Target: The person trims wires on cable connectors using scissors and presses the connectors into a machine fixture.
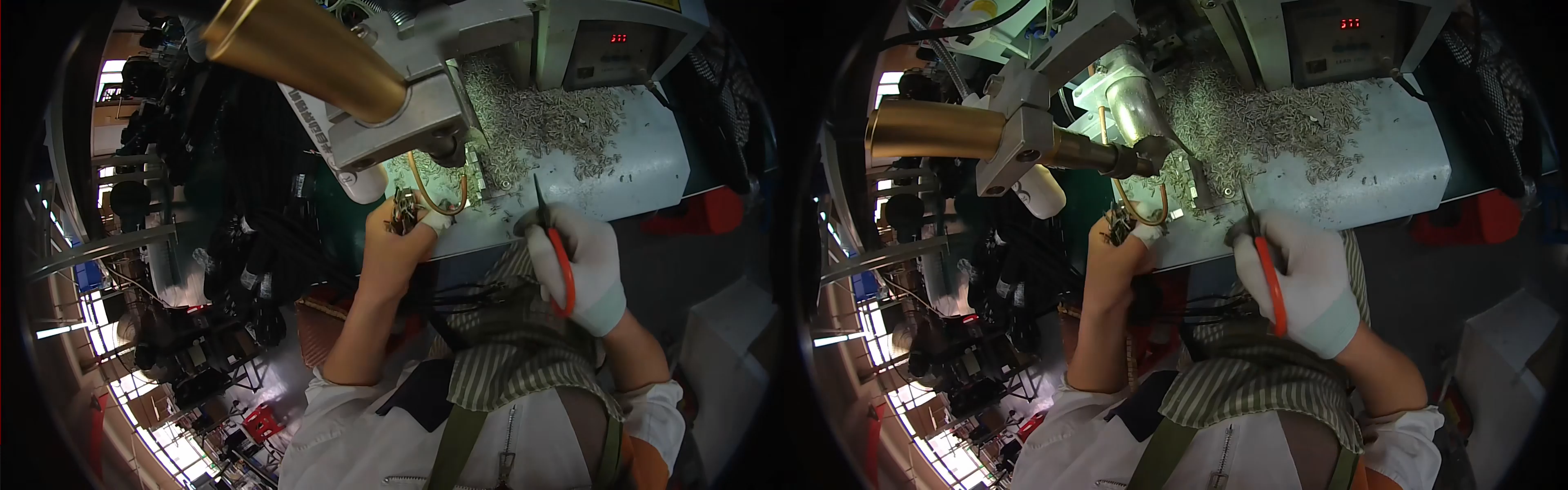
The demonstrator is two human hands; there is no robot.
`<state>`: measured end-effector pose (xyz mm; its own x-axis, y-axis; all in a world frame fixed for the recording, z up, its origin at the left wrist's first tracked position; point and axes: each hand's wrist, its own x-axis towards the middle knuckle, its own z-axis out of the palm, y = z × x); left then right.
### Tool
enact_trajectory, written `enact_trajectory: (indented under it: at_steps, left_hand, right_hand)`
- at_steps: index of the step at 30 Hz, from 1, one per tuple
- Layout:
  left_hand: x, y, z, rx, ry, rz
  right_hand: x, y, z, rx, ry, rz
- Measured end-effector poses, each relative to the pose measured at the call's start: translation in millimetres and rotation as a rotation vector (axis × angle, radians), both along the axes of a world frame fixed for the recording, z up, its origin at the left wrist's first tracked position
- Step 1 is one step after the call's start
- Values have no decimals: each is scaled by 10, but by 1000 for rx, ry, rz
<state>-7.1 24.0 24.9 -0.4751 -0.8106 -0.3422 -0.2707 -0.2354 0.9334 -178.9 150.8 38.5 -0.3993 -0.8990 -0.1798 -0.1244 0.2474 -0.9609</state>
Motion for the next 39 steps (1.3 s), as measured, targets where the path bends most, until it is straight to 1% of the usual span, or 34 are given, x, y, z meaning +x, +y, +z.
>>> enact_trajectory:
  at_steps: [2,3,5,6,7,8,10,11,12,14,15,17,18,20,21,23,24,26,27,29,33,35,36,39]
  left_hand:
    - [-19,-197,-109,319,195,-27]
    - [-91,-247,-63,315,172,-71]
    - [-137,-342,-104,275,138,-118]
    - [-162,-392,-121,239,104,-166]
    - [-182,-447,-115,232,-62,-152]
    - [-225,-438,-117,234,-64,-156]
    - [-329,-344,-112,-108,80,-128]
    - [-350,-296,-65,-95,97,-73]
    - [-325,-329,-101,-91,95,-74]
    - [-202,-420,-249,-265,-13,-228]
    - [-152,-446,-367,-262,-13,-230]
    - [-69,-491,-557,-31,131,-128]
    - [-53,-501,-541,-32,130,-129]
    - [-20,-505,-498,-331,18,-260]
    - [-25,-512,-525,-333,17,-263]
    - [-39,-535,-597,-950,-114,-380]
    - [-61,-532,-547,-956,-112,-382]
    - [-121,-489,-358,-461,-90,-353]
    - [-149,-462,-294,-468,-88,-353]
    - [-193,-410,-217,-308,38,-268]
    - [-226,-449,-223,-309,20,-334]
    - [-294,-409,-98,-260,-47,-294]
    - [-311,-373,-72,-205,-33,-245]
    - [-314,-342,-50,-251,11,-229]
  right_hand:
    - [-188,-209,121,122,-345,57]
    - [-238,-316,93,118,-344,56]
    - [-298,-512,12,94,-251,221]
    - [-309,-583,-27,91,-252,218]
    - [-315,-643,-69,85,-274,231]
    - [-318,-681,-92,80,-295,244]
    - [-334,-720,-80,96,-325,251]
    - [-344,-737,-68,109,-352,263]
    - [-354,-751,-52,112,-355,262]
    - [-370,-763,-31,103,-395,281]
    - [-380,-767,-41,105,-396,279]
    - [-397,-777,-53,115,-404,310]
    - [-399,-779,-51,114,-405,310]
    - [-393,-776,-36,84,-409,311]
    - [-395,-778,-33,81,-409,309]
    - [-402,-787,-21,123,-384,314]
    - [-400,-787,-33,116,-382,312]
    - [-382,-784,-79,99,-418,303]
    - [-381,-786,-90,94,-414,303]
    - [-380,-788,-101,101,-413,303]
    - [-391,-789,-75,116,-396,320]
    - [-381,-780,-46,111,-411,297]
    - [-382,-783,-53,109,-405,299]
    - [-352,-771,-87,89,-323,275]
